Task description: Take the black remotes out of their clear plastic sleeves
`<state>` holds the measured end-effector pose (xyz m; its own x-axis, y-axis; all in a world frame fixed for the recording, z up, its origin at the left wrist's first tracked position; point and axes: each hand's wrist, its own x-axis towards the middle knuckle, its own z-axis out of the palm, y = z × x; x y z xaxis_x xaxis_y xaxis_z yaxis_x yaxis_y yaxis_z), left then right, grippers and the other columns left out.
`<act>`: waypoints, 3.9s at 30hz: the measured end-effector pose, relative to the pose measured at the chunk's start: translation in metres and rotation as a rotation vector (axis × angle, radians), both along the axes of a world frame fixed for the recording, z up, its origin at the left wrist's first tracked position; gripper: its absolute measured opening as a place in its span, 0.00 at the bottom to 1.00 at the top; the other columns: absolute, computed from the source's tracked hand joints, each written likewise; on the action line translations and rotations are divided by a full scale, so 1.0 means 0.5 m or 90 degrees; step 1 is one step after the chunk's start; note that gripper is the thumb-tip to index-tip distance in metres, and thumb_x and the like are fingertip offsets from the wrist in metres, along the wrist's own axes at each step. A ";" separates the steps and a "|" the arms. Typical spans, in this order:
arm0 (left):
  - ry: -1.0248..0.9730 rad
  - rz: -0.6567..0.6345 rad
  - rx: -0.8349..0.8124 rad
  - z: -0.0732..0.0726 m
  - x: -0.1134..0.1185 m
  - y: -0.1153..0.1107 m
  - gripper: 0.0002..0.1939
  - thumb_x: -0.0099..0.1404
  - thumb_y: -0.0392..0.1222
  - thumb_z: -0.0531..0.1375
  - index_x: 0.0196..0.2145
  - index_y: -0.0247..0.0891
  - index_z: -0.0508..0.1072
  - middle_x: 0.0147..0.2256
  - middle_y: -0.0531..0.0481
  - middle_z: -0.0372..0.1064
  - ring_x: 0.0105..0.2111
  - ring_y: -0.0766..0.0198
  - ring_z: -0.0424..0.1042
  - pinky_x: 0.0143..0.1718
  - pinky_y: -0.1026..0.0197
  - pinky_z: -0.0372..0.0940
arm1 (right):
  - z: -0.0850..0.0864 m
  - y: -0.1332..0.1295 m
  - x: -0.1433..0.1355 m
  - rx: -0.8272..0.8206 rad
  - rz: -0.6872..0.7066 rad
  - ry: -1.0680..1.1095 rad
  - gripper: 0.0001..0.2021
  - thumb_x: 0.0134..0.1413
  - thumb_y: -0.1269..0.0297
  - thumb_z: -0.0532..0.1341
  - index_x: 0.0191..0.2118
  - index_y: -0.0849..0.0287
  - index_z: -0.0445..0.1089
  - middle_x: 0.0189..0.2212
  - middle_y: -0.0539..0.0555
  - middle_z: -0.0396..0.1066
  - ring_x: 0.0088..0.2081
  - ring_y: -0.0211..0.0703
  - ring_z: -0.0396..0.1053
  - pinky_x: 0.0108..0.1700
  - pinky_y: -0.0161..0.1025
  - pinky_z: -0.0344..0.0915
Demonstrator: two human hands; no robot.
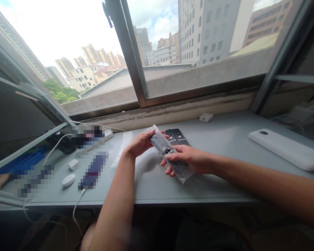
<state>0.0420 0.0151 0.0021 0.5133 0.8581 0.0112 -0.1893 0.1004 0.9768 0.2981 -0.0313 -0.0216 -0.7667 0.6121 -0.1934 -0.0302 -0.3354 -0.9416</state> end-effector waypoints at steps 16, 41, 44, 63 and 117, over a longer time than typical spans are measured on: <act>0.076 -0.016 -0.042 -0.015 -0.003 0.010 0.34 0.64 0.68 0.71 0.42 0.28 0.84 0.39 0.34 0.82 0.36 0.54 0.81 0.45 0.53 0.73 | -0.005 0.005 -0.002 -0.023 -0.036 0.003 0.16 0.67 0.54 0.72 0.47 0.63 0.77 0.40 0.63 0.84 0.33 0.45 0.83 0.34 0.37 0.80; 0.038 0.118 0.028 -0.014 0.002 0.015 0.32 0.59 0.66 0.75 0.40 0.30 0.84 0.41 0.37 0.83 0.41 0.54 0.80 0.51 0.52 0.71 | 0.017 -0.005 -0.011 -0.029 -0.048 0.026 0.17 0.67 0.55 0.71 0.51 0.62 0.73 0.35 0.55 0.79 0.23 0.37 0.74 0.23 0.33 0.74; 0.065 0.093 0.001 -0.013 0.003 0.013 0.33 0.60 0.69 0.74 0.39 0.30 0.84 0.40 0.36 0.82 0.38 0.54 0.79 0.50 0.51 0.71 | 0.018 -0.005 -0.011 -0.033 -0.058 0.033 0.16 0.66 0.56 0.71 0.50 0.63 0.73 0.36 0.56 0.79 0.24 0.38 0.75 0.24 0.33 0.75; 0.083 0.062 0.032 -0.008 0.006 0.005 0.32 0.61 0.68 0.73 0.39 0.29 0.86 0.40 0.36 0.82 0.39 0.53 0.79 0.50 0.51 0.71 | 0.010 0.001 -0.004 -0.040 -0.069 0.000 0.18 0.68 0.53 0.70 0.51 0.63 0.76 0.39 0.59 0.81 0.25 0.39 0.75 0.24 0.33 0.76; 0.035 0.346 0.020 -0.034 -0.011 0.042 0.20 0.53 0.40 0.74 0.45 0.35 0.82 0.45 0.40 0.83 0.41 0.59 0.81 0.54 0.54 0.71 | 0.038 -0.005 0.010 0.066 -0.009 -0.055 0.32 0.69 0.51 0.68 0.72 0.59 0.68 0.42 0.65 0.86 0.19 0.37 0.74 0.20 0.28 0.68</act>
<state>0.0364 0.0358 -0.0148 -0.0035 0.9996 0.0273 -0.1545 -0.0275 0.9876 0.3029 -0.0340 -0.0025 -0.7413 0.6427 -0.1935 0.0489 -0.2358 -0.9706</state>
